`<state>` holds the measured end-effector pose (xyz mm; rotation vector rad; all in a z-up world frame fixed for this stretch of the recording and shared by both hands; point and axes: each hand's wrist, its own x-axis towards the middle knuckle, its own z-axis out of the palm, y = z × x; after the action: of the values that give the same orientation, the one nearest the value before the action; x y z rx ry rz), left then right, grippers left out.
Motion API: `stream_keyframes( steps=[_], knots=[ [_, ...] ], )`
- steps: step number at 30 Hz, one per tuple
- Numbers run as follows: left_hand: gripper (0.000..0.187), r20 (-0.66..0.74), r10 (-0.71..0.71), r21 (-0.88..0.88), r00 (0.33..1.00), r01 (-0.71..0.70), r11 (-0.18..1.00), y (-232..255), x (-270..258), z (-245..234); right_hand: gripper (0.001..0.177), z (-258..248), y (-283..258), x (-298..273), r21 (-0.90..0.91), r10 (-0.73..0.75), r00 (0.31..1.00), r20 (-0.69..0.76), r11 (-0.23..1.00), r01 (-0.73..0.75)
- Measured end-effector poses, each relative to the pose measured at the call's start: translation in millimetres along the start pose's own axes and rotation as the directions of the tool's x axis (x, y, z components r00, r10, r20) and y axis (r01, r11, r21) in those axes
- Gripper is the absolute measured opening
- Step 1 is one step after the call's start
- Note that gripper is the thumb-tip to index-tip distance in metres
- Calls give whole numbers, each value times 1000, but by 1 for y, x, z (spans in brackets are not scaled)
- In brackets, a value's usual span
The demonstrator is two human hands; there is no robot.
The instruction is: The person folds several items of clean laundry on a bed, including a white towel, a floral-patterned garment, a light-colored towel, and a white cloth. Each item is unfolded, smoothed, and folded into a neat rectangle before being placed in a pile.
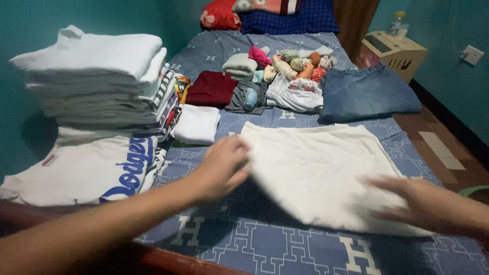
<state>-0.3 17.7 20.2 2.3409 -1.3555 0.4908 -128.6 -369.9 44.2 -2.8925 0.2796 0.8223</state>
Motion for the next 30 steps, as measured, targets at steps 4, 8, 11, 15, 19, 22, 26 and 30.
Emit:
stream_keyframes(
  steps=[4, 8, 11, 15, 19, 22, 26, 30],
  knots=[
    [24, -173, 156, -163, 973, -184, 969, 20, 87, -1, 68, -11, -96, 1, 359, -398, 774, -493, 717, 598],
    [48, -321, 31, -717, 947, -264, 645, 31, 120, 9, 37, -71, -124, 0, 780, -121, 886, -448, 431, 454],
    [87, -174, 114, -827, 978, -208, 522, 21, 120, 10, 32, -105, -96, -13, 788, -119, 838, -533, 291, 543],
    [98, 25, 107, -579, 994, -73, 812, -4, 115, 5, 42, -133, -62, -45, 646, 77, 734, -674, 544, 536],
    [117, 336, 73, -764, 939, 226, 605, -11, 114, 6, 34, -149, -51, -73, 627, 62, 695, -716, 496, 601],
    [122, 261, 175, -876, 949, 156, 457, 6, 124, 9, 37, -150, -60, -70, 630, -27, 756, -655, 533, 565],
    [115, 84, 139, -889, 987, 11, 459, 29, 149, 1, 44, -144, -62, -60, 629, -212, 780, -589, 486, 607],
    [103, 158, 173, -879, 972, 58, 474, 23, 145, -15, 45, -154, -35, -64, 516, -103, 683, -723, 576, 634]
  ],
)
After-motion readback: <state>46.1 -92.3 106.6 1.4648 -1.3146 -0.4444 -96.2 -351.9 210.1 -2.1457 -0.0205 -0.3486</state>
